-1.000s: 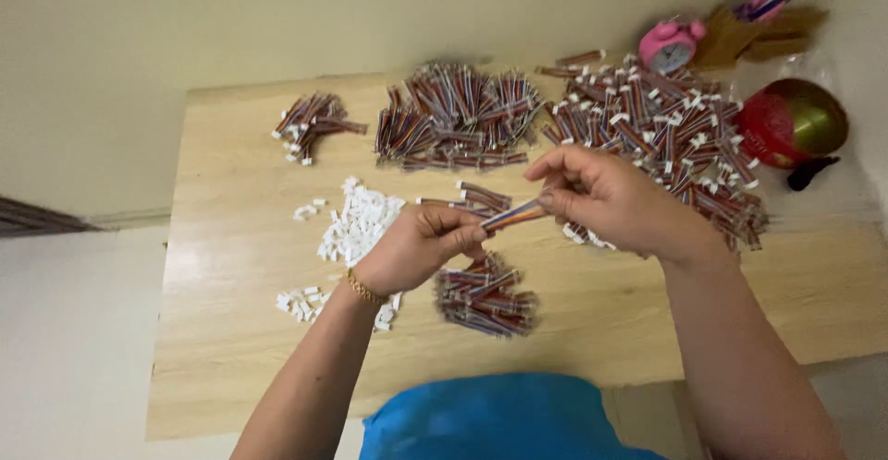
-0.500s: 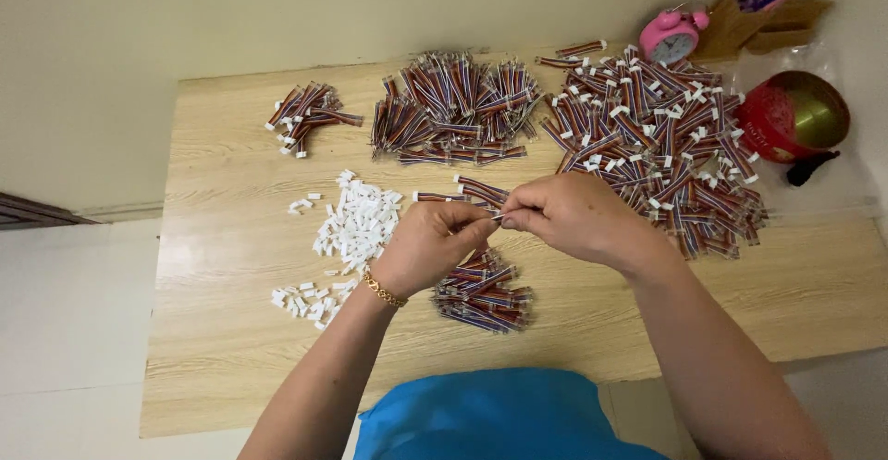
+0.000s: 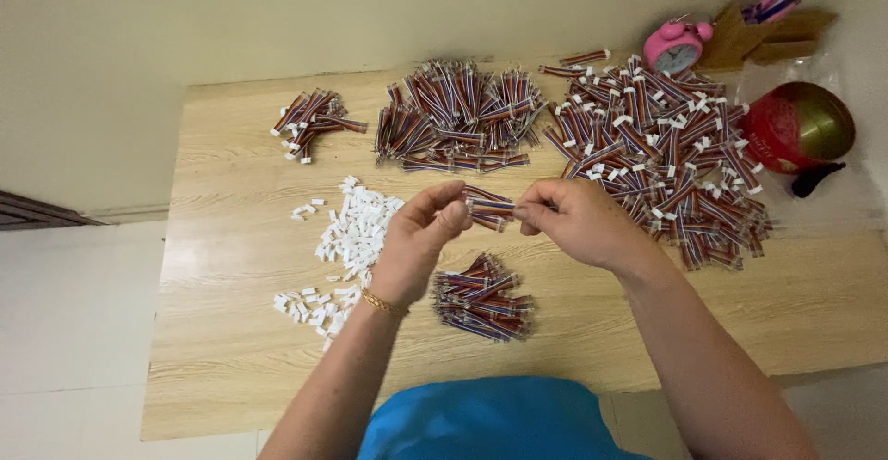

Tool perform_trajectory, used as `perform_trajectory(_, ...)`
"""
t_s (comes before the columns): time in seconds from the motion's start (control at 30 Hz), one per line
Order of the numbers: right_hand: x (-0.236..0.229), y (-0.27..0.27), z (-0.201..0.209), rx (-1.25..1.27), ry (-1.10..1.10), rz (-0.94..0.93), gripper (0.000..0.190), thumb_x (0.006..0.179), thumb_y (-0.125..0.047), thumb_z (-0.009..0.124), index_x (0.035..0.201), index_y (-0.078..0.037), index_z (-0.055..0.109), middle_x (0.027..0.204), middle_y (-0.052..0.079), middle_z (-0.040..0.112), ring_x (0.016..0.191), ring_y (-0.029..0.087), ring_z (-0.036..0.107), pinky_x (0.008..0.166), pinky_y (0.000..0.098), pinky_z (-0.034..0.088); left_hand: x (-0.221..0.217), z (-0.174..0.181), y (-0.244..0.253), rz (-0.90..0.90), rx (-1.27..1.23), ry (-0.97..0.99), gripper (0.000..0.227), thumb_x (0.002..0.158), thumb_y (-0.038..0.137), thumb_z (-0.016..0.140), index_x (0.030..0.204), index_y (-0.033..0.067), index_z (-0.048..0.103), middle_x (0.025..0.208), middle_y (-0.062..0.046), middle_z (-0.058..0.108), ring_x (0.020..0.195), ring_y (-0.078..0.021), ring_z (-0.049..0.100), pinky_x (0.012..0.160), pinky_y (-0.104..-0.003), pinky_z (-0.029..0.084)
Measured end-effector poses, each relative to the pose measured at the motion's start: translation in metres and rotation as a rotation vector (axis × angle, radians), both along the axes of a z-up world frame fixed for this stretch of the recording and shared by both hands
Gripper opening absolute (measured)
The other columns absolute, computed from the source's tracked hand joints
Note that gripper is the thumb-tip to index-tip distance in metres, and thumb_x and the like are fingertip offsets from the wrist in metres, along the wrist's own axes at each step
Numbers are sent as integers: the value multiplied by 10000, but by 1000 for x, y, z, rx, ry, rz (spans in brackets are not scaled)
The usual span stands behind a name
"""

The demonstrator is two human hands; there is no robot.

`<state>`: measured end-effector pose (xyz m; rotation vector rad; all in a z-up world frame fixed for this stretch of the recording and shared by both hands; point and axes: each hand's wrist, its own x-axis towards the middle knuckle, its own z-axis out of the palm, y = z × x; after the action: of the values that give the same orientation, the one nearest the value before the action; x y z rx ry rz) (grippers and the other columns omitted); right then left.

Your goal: Attach white plastic connectors to the ends of multi-colored ribbon cables.

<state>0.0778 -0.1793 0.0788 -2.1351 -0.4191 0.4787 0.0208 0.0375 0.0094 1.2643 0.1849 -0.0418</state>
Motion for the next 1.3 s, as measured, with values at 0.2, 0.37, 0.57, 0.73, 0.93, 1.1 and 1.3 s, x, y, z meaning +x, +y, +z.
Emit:
perform_trajectory(0.2, -8, 10, -14, 69, 43, -74, 141, 930, -131, 681, 832, -78, 768, 668, 61, 758, 678, 144, 664, 715, 293, 529, -13, -31, -59, 194, -184, 233, 292, 869, 235, 845, 1076, 37, 787, 897, -87, 742, 864, -188, 725, 822, -329, 608)
perform_trajectory(0.37, -15, 13, -8, -32, -48, -83, 109, 919, -145, 699, 856, -101, 776, 695, 75, 769, 708, 171, 698, 718, 327, 541, -7, -17, -75, 306, -264, 255, 194, 859, 248, 861, 872, 67, 789, 803, -77, 762, 789, -160, 728, 797, -324, 602)
perform_trajectory(0.57, -14, 11, -8, -62, -100, -77, 96, 910, -168, 716, 853, -128, 782, 695, 56, 776, 717, 184, 729, 725, 326, 548, -1, -15, -68, 368, -323, 239, 226, 813, 232, 905, 792, 55, 767, 754, -90, 755, 734, -159, 728, 748, -321, 622)
perform_trajectory(0.73, -16, 11, 2, -37, -23, -60, 114, 913, -136, 711, 839, -94, 786, 661, 69, 771, 682, 167, 700, 718, 324, 542, -6, -3, -52, 368, -305, 236, 200, 825, 245, 891, 820, 77, 783, 754, -55, 755, 726, -136, 726, 760, -321, 621)
perform_trajectory(0.93, -10, 7, 1, -41, 100, 4, 121, 886, -94, 695, 801, -62, 775, 648, 67, 763, 658, 166, 680, 709, 327, 529, -11, -10, -51, 323, -245, 225, 166, 846, 226, 878, 874, 81, 803, 790, -55, 760, 762, -142, 734, 774, -315, 625)
perform_trajectory(1.1, -12, 13, -9, -54, 123, 29, 137, 934, -139, 678, 901, -91, 802, 702, 50, 758, 688, 142, 632, 685, 315, 523, -16, -20, -63, 277, -132, 224, 171, 838, 243, 887, 891, 94, 823, 856, 1, 728, 826, -95, 658, 800, -275, 576)
perform_trajectory(1.3, -9, 16, -28, -149, 43, 56, 132, 926, -144, 653, 942, -109, 779, 740, 93, 779, 708, 213, 708, 710, 362, 543, -15, -26, -57, 269, -145, 258, 165, 861, 232, 864, 923, 89, 810, 784, -4, 682, 729, -74, 626, 700, -220, 579)
